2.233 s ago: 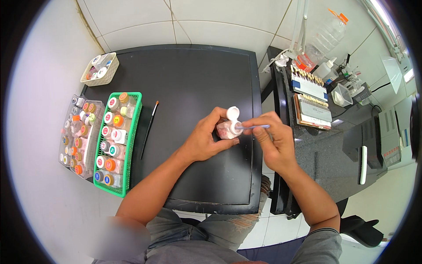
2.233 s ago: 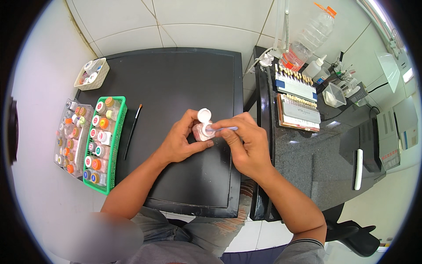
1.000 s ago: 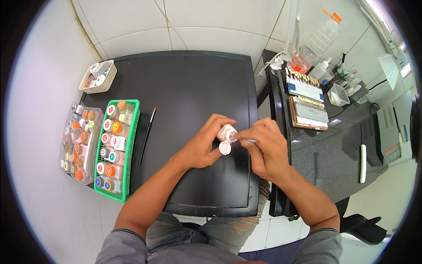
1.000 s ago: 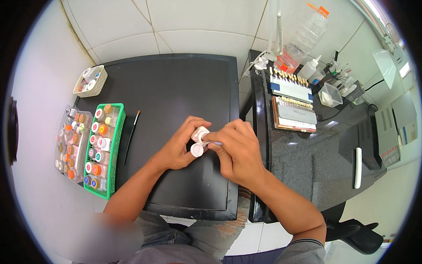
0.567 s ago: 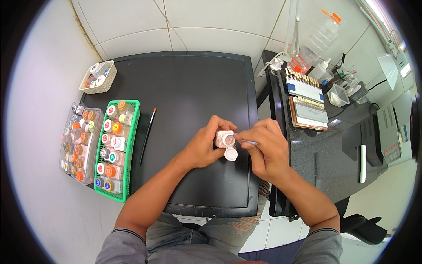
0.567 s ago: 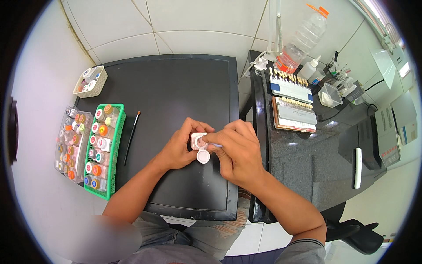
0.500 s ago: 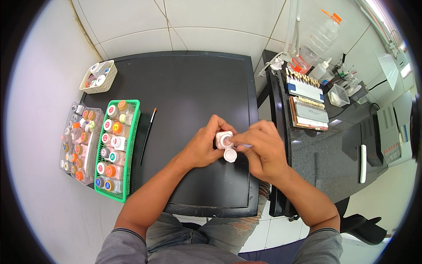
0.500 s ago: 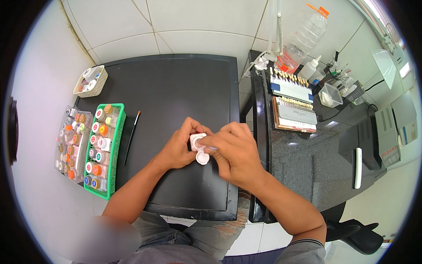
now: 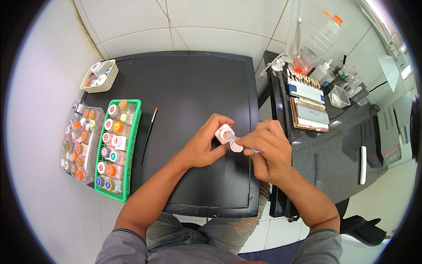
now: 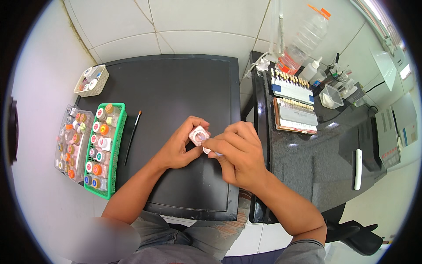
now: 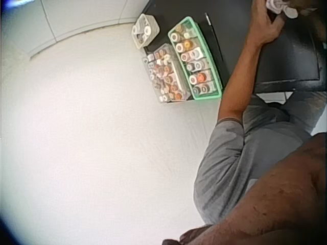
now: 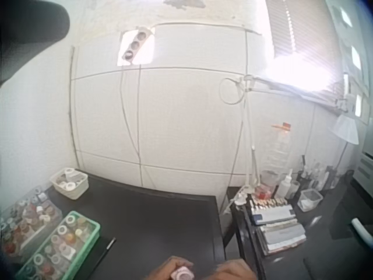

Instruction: The person scoops a small amount of pink dental composite material from a container and places it onto a dental model, using a spatula-like tool to apply and spread it across the surface.

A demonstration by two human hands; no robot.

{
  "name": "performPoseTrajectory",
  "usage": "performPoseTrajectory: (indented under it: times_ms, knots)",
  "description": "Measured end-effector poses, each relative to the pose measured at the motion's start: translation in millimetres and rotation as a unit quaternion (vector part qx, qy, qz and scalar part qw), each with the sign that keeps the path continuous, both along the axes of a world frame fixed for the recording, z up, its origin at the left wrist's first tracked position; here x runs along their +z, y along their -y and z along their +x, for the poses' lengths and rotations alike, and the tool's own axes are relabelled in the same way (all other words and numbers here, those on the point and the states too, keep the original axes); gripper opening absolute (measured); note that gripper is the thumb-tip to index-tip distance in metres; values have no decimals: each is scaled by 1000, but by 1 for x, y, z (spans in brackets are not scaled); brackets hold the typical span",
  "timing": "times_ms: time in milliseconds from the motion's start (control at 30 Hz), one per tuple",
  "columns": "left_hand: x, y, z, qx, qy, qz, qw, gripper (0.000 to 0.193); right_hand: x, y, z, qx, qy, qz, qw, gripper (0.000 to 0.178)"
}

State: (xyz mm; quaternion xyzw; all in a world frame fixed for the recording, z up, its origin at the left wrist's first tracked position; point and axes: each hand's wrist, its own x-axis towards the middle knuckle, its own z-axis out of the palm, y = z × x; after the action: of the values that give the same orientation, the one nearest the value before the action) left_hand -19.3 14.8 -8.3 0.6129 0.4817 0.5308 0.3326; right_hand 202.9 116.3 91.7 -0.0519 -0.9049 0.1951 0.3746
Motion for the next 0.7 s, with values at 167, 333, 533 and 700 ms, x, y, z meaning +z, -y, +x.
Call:
performPoseTrajectory:
  times_ms: [167,333,533,700]
  knots:
    - [3,-1,3,36,-39,46,998,62,-4,-2,0,0,8,0,1000,33]
    - [5,0,4,58,-48,48,996,59,-1,2,0,-1,10,4,1000,32]
    - [9,0,6,74,-52,55,994,56,-2,2,1,-5,17,5,1000,29]
    - [12,-1,7,79,-64,40,994,59,-6,-1,1,-13,20,-9,1000,24]
